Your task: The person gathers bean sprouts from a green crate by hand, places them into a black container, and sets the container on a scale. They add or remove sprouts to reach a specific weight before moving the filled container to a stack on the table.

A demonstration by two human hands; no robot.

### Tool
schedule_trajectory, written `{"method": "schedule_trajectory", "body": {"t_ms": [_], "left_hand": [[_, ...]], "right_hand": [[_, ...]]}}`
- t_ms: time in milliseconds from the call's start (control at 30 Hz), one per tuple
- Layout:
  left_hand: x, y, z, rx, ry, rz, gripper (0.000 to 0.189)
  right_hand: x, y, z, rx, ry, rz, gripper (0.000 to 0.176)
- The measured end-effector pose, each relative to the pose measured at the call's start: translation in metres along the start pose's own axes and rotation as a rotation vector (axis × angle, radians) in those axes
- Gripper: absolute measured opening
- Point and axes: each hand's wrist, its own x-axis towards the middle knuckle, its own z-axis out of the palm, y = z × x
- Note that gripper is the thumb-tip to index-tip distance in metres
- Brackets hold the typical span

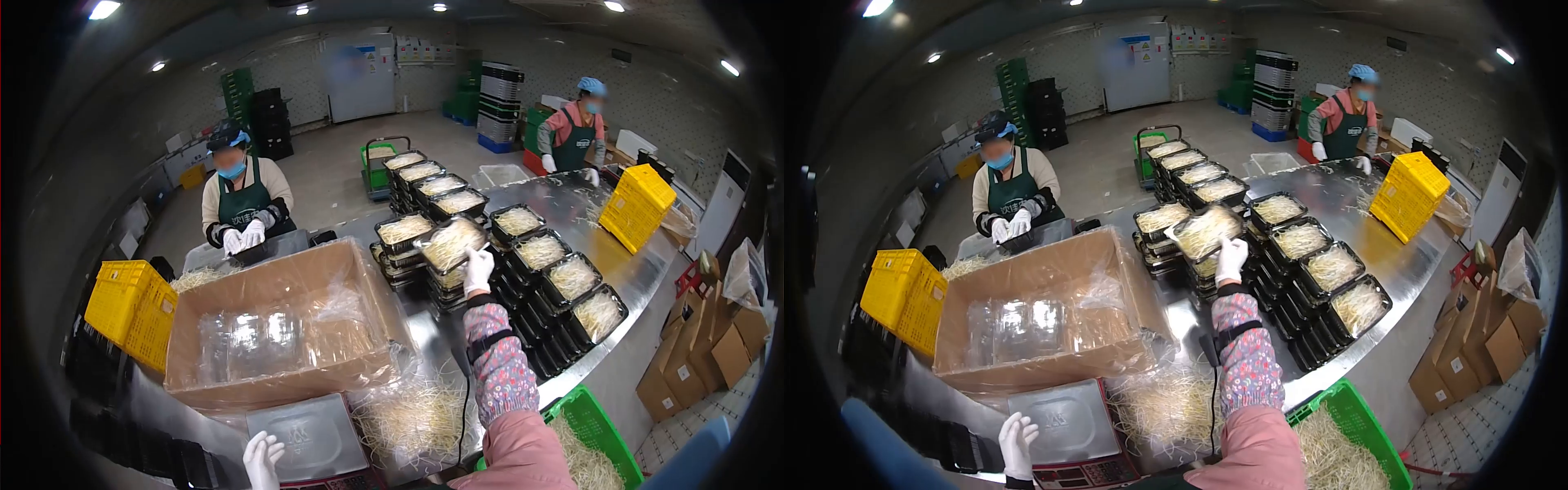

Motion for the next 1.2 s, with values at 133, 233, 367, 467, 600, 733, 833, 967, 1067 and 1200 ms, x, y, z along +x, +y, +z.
{"method": "schedule_trajectory", "body": {"t_ms": [133,233,367,467,600,733,833,967,1067,1200], "left_hand": [[-0.004,-0.067,-0.099,-0.161,0.223,-0.321,0.033],[-0.018,-0.085,-0.139,-0.146,0.338,-0.342,0.035],[-0.020,-0.082,-0.170,-0.078,0.469,-0.348,0.044],[-0.008,-0.105,-0.215,0.311,0.625,-0.098,0.049],[0.015,-0.054,-0.238,1.078,0.773,0.103,0.075],[0.025,-0.057,-0.282,1.534,0.796,-0.092,0.090],[0.041,-0.077,-0.317,1.602,0.484,-0.359,0.068],[0.048,-0.116,-0.338,1.312,0.311,-0.528,0.045],[0.041,-0.128,-0.348,1.279,0.364,-0.284,0.041],[0.039,-0.081,-0.332,1.087,0.572,-0.300,0.039]], "right_hand": [[0.058,0.066,-0.037,-0.109,0.196,0.176,0.019],[0.052,0.055,-0.024,-0.075,0.196,0.233,0.021],[0.033,0.044,-0.037,0.007,0.118,0.360,0.028],[-0.008,0.028,-0.060,0.068,0.044,0.411,0.056],[-0.014,0.076,-0.158,0.253,-0.385,0.534,0.054],[-0.079,0.025,-0.156,0.184,-0.123,0.593,0.055],[-0.099,0.021,-0.165,0.123,-0.092,0.604,0.049],[-0.127,0.013,-0.166,0.036,-0.229,0.611,0.042],[-0.186,-0.015,-0.147,-0.075,-0.425,0.518,0.042],[-0.228,-0.035,-0.155,0.007,-0.440,0.489,0.035]]}}
